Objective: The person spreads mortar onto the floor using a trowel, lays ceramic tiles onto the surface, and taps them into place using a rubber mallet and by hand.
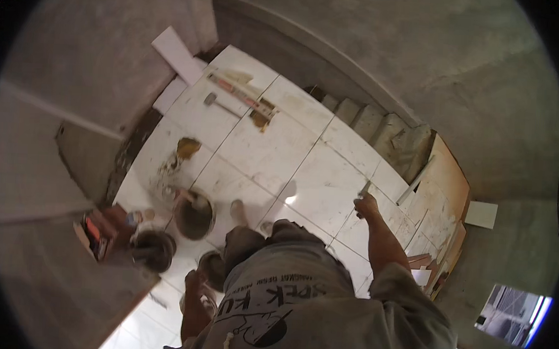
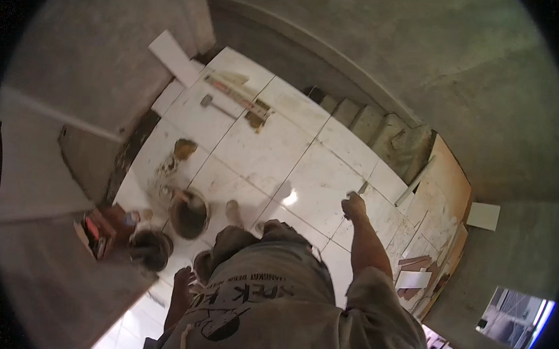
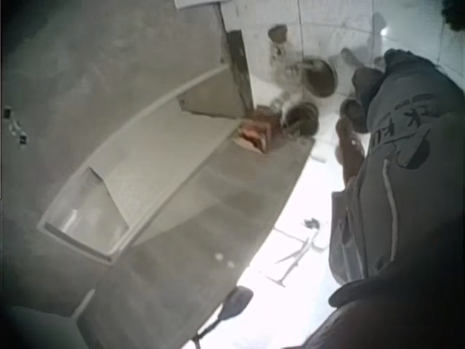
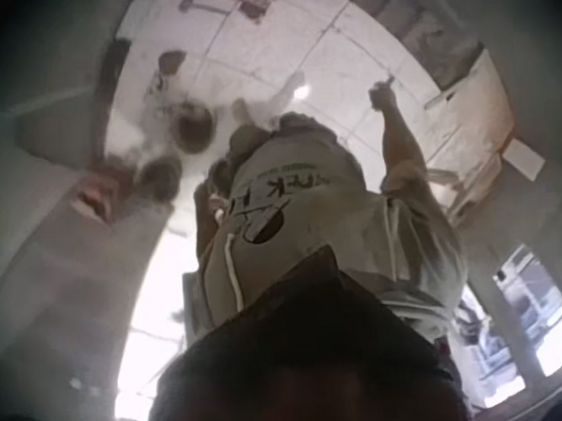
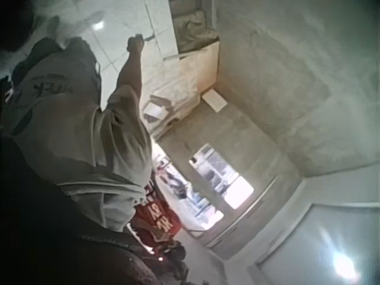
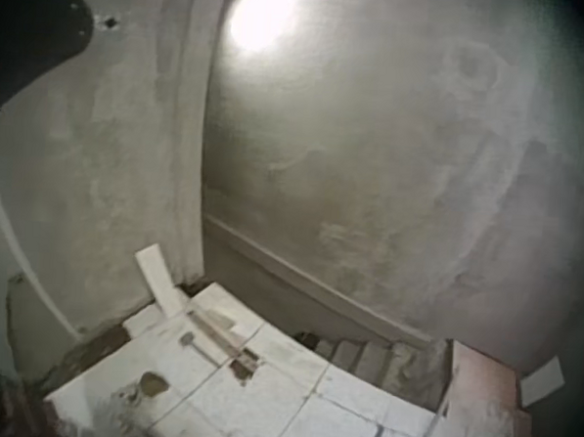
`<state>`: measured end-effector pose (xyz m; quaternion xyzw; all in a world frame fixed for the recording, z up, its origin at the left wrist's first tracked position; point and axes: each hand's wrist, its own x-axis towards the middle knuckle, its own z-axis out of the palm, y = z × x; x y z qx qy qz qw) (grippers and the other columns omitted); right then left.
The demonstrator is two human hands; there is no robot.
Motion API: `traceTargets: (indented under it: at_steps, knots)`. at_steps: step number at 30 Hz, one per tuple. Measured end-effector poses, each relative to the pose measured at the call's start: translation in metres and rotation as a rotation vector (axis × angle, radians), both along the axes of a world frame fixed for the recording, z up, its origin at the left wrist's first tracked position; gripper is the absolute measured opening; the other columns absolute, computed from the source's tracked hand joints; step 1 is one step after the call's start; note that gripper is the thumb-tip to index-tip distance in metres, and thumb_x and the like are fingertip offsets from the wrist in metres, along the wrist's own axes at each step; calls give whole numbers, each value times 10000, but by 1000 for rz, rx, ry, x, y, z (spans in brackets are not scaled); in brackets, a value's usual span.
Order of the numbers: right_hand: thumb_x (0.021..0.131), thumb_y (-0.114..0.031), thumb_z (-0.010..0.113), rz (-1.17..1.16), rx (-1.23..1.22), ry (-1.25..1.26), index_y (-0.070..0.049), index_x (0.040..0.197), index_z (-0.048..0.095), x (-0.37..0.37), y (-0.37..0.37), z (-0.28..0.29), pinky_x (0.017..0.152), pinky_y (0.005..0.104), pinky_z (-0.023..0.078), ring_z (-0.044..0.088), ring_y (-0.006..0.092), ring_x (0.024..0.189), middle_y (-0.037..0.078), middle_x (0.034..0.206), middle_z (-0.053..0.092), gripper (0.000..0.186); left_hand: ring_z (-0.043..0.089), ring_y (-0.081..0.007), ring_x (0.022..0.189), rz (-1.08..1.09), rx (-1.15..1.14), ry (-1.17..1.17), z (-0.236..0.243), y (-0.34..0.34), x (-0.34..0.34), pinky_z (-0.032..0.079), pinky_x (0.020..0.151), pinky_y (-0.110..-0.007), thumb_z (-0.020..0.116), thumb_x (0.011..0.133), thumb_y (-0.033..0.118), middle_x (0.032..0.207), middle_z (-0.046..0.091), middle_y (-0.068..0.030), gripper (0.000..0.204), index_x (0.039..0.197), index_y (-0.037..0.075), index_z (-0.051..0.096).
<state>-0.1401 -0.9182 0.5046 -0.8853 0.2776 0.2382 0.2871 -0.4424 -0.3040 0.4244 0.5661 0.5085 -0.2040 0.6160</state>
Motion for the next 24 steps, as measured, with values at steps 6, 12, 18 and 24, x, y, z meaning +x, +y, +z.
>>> traceTargets:
  at_steps: [6, 12, 18, 24]
  knots:
    - [771, -152, 466, 93, -22, -318, -119, 1194, 516, 128, 18, 95, 785, 388, 454, 568, 324, 872, 218, 953, 589, 427, 516, -163, 530, -328, 369, 61, 36, 113, 125, 419, 447, -291, 518, 857, 281, 658, 513, -4, 213, 868, 70, 545]
    - [767, -108, 428, 104, -124, -111, -93, 1194, 525, 219, 2, 117, 734, 419, 491, 614, 345, 822, 254, 954, 601, 438, 568, -244, 672, -944, 1162, -525, 72, 133, 227, 470, 638, -373, 513, 806, 149, 767, 580, -100, 142, 888, 66, 594]
    - [739, -128, 457, 145, -8, -172, -75, 1282, 420, 254, -15, 72, 798, 430, 467, 600, 345, 891, 245, 950, 610, 547, 556, -327, 874, -751, 897, -259, 62, -9, 171, 432, 743, -396, 534, 829, 227, 961, 588, -191, 295, 1028, 12, 570]
    - [791, -187, 412, 401, -121, -196, -20, 1080, 574, 184, -14, -3, 625, 370, 524, 627, 275, 584, 203, 747, 631, 371, 584, -168, 795, -175, 41, 246, 46, -90, 65, 427, 596, -319, 542, 835, 221, 876, 598, -54, 267, 1060, 79, 567]
